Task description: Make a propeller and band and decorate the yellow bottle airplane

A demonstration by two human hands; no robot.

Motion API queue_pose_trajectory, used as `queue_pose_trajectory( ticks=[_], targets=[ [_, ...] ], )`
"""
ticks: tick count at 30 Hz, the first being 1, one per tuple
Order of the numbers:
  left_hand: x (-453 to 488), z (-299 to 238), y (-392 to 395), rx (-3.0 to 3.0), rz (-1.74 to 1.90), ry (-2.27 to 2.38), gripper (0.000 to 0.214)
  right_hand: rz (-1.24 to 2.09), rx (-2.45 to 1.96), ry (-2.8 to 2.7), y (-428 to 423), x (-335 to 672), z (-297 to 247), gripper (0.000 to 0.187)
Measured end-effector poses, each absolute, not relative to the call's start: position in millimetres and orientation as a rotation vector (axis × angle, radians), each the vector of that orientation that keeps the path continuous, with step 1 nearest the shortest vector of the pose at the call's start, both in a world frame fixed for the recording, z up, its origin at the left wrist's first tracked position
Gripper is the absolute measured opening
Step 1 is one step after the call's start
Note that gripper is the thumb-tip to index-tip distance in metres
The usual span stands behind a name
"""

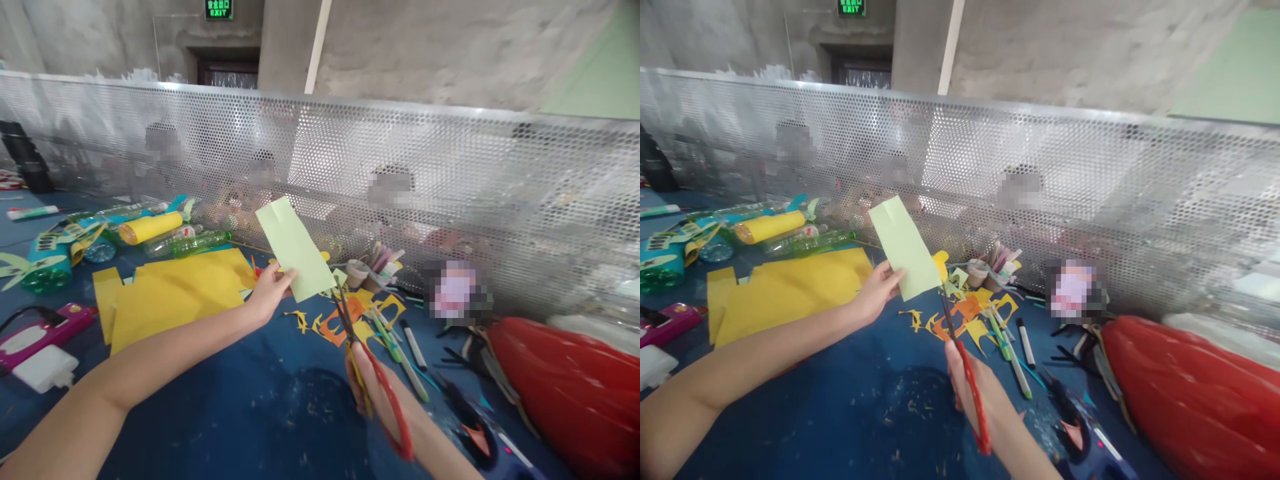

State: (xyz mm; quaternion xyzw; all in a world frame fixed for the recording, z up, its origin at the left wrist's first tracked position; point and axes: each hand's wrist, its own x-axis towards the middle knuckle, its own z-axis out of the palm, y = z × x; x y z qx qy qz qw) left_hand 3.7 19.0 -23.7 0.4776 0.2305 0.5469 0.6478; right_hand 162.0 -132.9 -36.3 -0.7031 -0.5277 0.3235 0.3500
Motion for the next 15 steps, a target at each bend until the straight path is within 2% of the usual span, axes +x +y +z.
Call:
queue_pose_trajectory(
  ticks=[8,15],
  targets=[
    [7.9,-26.6,1.4,1.205,1.195,0.466,0.043,0.751,-1.85,-1.624,-139.4,155.0,-28.4,0.05],
    [8.4,-28.8,-12.8,1.268,1.152,0.413,0.045,0.739,-1.849,-1.637,-140.4,154.7,-27.1,0.05]
  ],
)
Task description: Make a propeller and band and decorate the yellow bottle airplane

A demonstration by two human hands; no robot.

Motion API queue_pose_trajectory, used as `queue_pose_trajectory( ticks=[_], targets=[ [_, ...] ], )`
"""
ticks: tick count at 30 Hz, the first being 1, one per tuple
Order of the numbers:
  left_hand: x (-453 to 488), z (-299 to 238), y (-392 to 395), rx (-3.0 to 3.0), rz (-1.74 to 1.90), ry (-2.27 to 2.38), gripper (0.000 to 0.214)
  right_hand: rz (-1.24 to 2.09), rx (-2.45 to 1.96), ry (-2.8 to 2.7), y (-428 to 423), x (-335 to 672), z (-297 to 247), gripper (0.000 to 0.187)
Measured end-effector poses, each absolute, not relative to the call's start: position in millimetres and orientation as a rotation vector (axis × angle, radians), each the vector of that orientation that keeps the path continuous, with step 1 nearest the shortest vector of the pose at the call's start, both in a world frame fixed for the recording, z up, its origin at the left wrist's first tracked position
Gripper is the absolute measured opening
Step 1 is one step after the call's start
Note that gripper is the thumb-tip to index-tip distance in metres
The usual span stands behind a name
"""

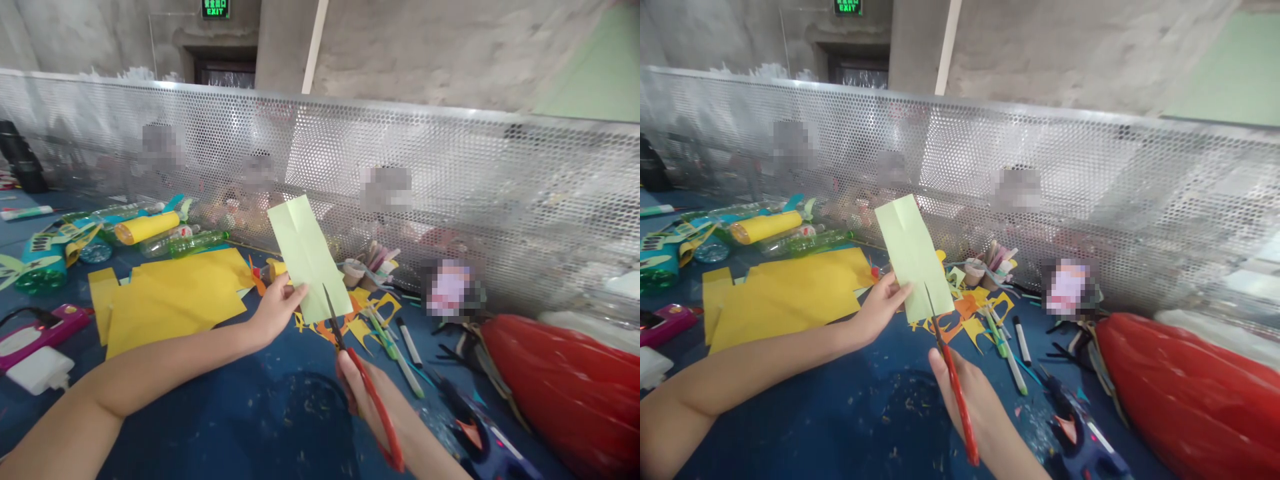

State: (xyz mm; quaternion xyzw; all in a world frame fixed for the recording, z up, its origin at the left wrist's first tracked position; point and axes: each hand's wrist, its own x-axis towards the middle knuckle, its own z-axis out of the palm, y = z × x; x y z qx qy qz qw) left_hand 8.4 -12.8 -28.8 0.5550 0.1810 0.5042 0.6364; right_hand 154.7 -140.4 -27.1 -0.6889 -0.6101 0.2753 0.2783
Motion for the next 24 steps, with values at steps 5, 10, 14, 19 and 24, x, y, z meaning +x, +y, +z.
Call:
queue_pose_trajectory(
  ticks=[5,10,14,19,24],
  targets=[
    [7.8,-27.2,-14.4,1.252,1.145,0.423,0.044,0.719,-1.843,-1.654,-141.3,154.0,-26.5,0.049],
    [8.5,-26.0,-14.6,1.246,1.139,0.432,0.045,0.713,-1.846,-1.67,-140.4,152.9,-26.3,0.051],
    [8.4,-25.4,-14.0,1.243,1.138,0.439,0.045,0.721,-1.847,-1.644,-141.1,152.9,-26.2,0.051],
    [7.7,-25.4,-13.1,1.246,1.142,0.444,0.044,0.73,-1.831,-1.659,-141.2,154.9,-26.9,0.052],
    [7.8,-25.4,-14.1,1.244,1.139,0.452,0.045,0.728,-1.848,-1.676,-141.1,155.9,-28.3,0.051]
  ],
)
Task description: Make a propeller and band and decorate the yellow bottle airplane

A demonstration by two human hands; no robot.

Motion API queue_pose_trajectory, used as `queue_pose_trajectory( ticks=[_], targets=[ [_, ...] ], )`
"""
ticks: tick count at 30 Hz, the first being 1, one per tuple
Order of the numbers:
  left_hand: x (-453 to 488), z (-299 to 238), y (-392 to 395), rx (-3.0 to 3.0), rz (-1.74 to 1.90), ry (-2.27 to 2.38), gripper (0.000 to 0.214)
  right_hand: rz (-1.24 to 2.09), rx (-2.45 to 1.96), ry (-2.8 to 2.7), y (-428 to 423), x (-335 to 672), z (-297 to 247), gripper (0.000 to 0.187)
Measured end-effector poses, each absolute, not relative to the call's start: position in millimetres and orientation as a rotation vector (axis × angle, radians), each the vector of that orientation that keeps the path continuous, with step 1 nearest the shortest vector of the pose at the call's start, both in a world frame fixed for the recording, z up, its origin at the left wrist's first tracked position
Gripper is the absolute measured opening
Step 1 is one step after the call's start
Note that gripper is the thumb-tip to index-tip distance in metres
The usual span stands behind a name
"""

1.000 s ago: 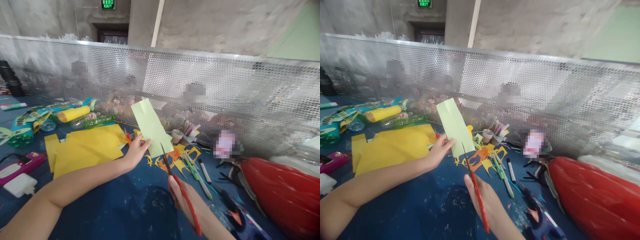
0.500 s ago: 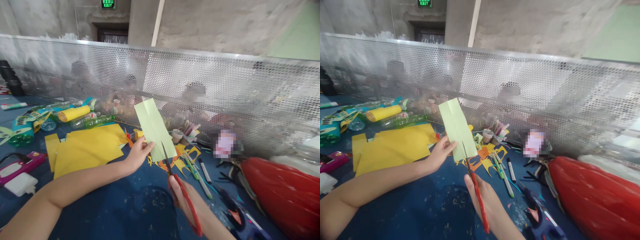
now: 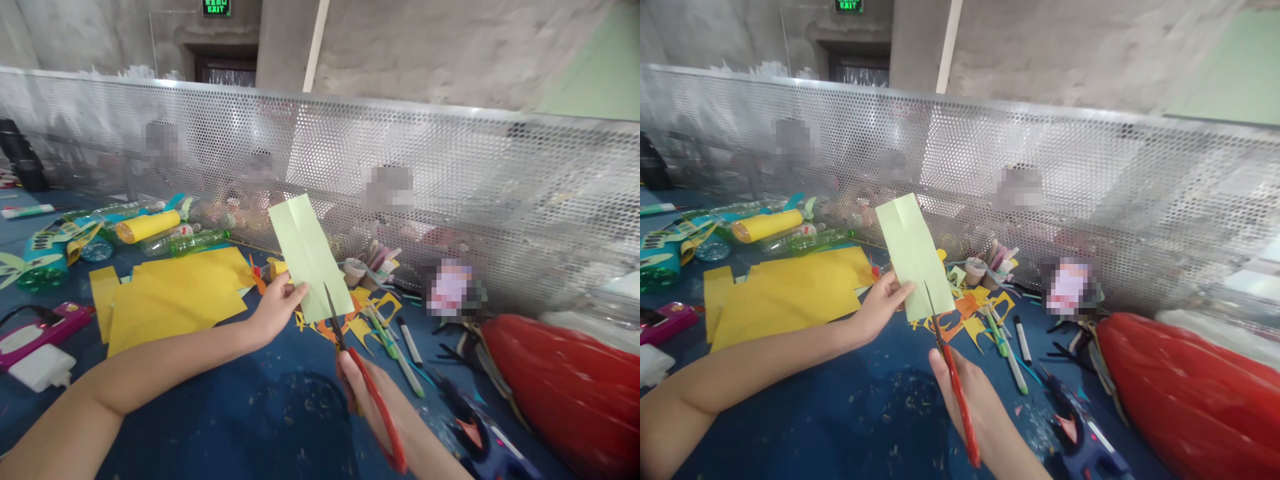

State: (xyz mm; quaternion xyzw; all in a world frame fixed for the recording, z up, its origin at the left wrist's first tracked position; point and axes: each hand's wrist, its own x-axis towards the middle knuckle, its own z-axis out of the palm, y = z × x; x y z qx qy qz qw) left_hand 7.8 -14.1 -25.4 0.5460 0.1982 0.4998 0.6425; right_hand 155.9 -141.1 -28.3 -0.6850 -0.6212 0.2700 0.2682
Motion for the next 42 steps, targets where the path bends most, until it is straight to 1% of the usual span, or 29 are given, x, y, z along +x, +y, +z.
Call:
queue_pose_trajectory(
  ticks=[19,36,42],
  targets=[
    [7.4,-24.8,-14.7,1.235,1.139,0.442,0.047,0.646,-1.84,-1.631,-141.3,155.5,-30.5,0.049],
    [8.4,-27.9,-10.8,1.228,1.141,0.449,0.041,0.637,-1.821,-1.575,-139.2,156.1,-33.1,0.046],
    [7.7,-27.9,-10.1,1.236,1.144,0.47,0.04,0.504,-1.84,-1.653,-137.9,157.1,-32.5,0.046]
  ],
)
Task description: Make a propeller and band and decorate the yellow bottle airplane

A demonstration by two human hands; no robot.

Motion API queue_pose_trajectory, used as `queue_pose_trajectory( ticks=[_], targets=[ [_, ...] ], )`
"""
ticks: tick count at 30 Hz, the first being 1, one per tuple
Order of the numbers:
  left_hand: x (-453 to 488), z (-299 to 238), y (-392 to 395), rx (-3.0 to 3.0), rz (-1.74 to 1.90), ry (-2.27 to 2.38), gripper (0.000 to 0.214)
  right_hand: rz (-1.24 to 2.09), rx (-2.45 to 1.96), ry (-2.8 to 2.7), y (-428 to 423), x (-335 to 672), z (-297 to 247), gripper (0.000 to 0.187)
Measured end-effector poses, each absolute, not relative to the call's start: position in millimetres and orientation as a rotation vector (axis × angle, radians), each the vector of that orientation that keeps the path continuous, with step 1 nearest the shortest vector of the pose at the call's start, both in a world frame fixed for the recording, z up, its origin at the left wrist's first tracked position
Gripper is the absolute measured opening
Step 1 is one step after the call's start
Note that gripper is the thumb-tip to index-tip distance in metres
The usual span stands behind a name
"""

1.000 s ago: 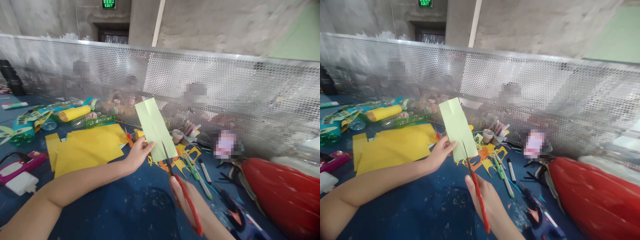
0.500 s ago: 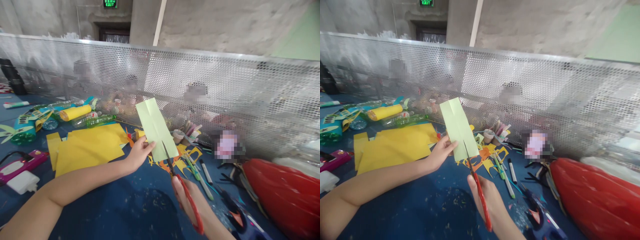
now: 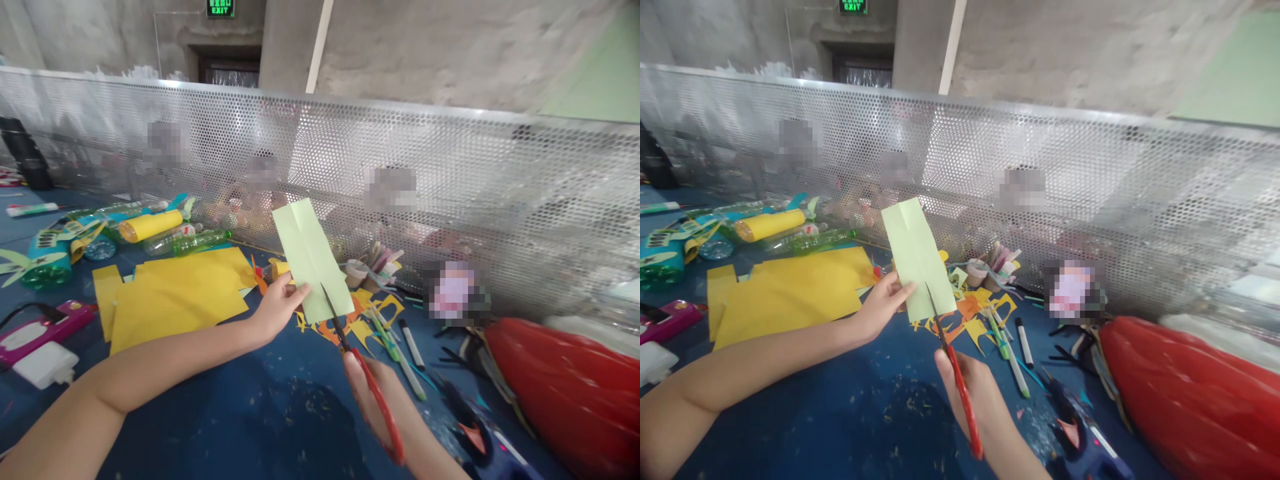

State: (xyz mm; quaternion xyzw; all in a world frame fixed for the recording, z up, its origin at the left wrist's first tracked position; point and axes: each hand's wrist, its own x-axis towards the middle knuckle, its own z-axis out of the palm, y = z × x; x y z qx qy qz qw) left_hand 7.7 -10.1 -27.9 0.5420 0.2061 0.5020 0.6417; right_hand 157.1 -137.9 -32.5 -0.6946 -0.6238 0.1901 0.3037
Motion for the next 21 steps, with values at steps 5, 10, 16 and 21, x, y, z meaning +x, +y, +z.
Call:
queue_pose_trajectory(
  ticks=[5,10,16,21],
  targets=[
    [7.5,-26.6,-10.7,1.218,1.134,0.442,0.04,0.483,-1.874,-1.681,-134.9,161.1,-36.0,0.046],
    [5.7,-22.6,-7.9,1.196,1.115,0.431,0.043,0.497,-1.881,-1.683,-132.7,161.4,-36.1,0.047],
    [2.5,-21.6,8.8,1.185,1.134,0.449,0.038,0.516,-1.879,-1.675,-131.6,160.8,-32.6,0.049],
    [-0.3,-19.1,15.3,1.25,1.155,0.431,0.045,0.78,-1.874,-1.649,-133.4,164.5,-31.9,0.056]
  ],
)
